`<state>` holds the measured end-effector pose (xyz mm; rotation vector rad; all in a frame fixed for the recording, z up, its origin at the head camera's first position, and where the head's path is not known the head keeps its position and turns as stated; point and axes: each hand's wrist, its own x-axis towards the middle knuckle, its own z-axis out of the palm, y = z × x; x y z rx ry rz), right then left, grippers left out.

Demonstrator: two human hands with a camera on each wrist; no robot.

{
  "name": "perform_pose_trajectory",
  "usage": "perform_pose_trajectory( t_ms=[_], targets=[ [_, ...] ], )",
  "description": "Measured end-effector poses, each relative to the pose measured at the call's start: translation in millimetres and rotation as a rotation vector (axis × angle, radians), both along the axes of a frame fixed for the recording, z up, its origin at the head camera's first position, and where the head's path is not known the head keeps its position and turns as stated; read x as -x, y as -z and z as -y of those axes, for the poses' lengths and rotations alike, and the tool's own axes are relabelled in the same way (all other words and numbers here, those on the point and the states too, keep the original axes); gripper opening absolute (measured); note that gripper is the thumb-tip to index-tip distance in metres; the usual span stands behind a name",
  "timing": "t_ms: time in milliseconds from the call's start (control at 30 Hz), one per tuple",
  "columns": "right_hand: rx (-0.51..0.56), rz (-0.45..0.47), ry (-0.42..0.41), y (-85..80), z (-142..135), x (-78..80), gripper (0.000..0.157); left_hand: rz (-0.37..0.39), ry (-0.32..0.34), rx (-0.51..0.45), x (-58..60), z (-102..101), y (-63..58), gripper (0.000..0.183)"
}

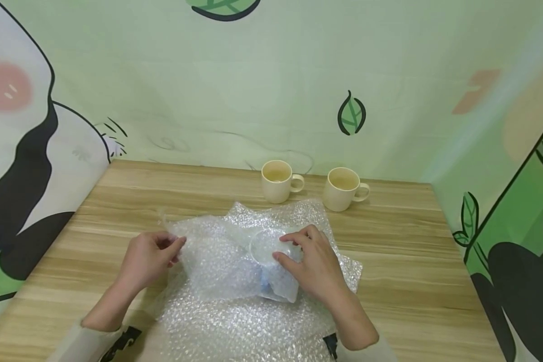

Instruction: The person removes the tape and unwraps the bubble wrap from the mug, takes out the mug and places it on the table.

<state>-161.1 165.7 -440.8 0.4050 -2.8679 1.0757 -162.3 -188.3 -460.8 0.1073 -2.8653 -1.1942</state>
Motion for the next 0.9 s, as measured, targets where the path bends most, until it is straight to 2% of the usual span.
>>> perform_pose_trajectory(
  t_ms=[433,667,900],
  targets=[
    [0.000,-0.007,-0.004,0.7,-0.6,-0.1,0.031,0.038,-0.001,0.029,1.0,7.2,7.8,0.030],
    [-0.003,-0.002,-0.001,0.0,-0.3,-0.2,0.032,0.045,0.022,0.096,3.1,12.0,9.9,0.034],
    [-0.006,0.001,-0.001,-0.3,-0.4,0.0,0.032,0.084,0.055,0.154,4.9,15.9,11.7,0.044]
  ],
)
